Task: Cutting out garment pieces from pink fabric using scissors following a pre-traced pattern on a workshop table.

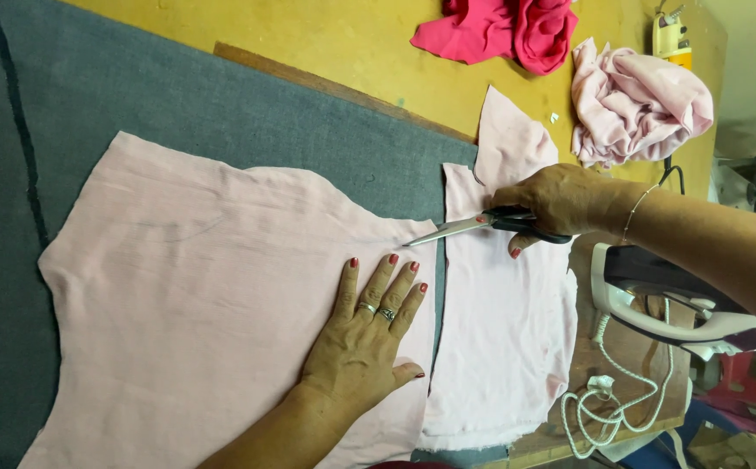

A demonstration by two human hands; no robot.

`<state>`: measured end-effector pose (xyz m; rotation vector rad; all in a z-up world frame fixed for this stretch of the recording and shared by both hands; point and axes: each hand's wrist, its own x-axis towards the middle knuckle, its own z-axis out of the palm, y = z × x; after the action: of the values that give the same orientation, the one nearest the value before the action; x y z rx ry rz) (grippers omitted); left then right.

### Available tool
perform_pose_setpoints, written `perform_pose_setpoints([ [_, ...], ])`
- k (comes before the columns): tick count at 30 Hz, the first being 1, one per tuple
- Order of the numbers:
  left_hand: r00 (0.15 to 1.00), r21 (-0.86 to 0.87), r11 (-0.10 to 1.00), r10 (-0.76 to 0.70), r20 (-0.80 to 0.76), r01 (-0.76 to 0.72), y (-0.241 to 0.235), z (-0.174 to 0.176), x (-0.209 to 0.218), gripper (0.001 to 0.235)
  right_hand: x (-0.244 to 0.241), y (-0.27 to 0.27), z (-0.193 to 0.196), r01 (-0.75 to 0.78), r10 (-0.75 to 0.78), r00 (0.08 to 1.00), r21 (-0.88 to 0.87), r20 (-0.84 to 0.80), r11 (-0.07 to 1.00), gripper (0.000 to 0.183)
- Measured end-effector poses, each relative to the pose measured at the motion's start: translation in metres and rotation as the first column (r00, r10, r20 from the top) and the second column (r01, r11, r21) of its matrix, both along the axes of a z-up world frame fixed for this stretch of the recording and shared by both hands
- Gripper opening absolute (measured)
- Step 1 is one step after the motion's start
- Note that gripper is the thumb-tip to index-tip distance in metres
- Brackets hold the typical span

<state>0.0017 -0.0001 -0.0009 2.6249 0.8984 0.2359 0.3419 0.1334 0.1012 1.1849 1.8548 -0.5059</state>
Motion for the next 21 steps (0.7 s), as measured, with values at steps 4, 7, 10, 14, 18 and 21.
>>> perform_pose_setpoints([
  [4, 1.000, -0.001, 1.000, -0.002, -0.012, 0.002, 0.000, 0.000, 0.000, 0.106, 0.009, 0.001, -0.005, -0.017, 0.017, 0.999, 0.008, 0.034, 1.000, 0.085],
  [7, 1.000, 0.000, 1.000, 0.010, 0.015, -0.010, 0.000, 0.000, -0.001, 0.106, 0.019, 0.001, -0.006, -0.019, 0.019, 0.999, 0.004, -0.035, 1.000, 0.072],
  [10, 1.000, 0.002, 1.000, 0.000, -0.011, 0.000, 0.001, 0.001, 0.000, 0.106, 0.031, -0.001, -0.010, -0.034, 0.035, 0.998, 0.023, -0.047, 0.999, 0.072],
  [14, 1.000, -0.006, 1.000, -0.011, -0.021, 0.011, 0.000, 0.002, -0.001, 0.104, 0.001, -0.001, 0.008, 0.002, -0.002, 1.000, 0.002, 0.020, 1.000, 0.076],
  [18, 0.999, -0.011, 1.000, -0.021, -0.030, 0.021, 0.001, 0.001, 0.000, 0.104, -0.012, -0.001, 0.004, -0.012, 0.012, 1.000, 0.023, 0.022, 1.000, 0.076],
  [21, 1.000, -0.009, 1.000, 0.007, 0.021, -0.007, -0.001, -0.002, 0.000, 0.106, -0.040, 0.003, 0.011, 0.019, -0.017, 0.997, -0.029, 0.079, 0.999, 0.070],
])
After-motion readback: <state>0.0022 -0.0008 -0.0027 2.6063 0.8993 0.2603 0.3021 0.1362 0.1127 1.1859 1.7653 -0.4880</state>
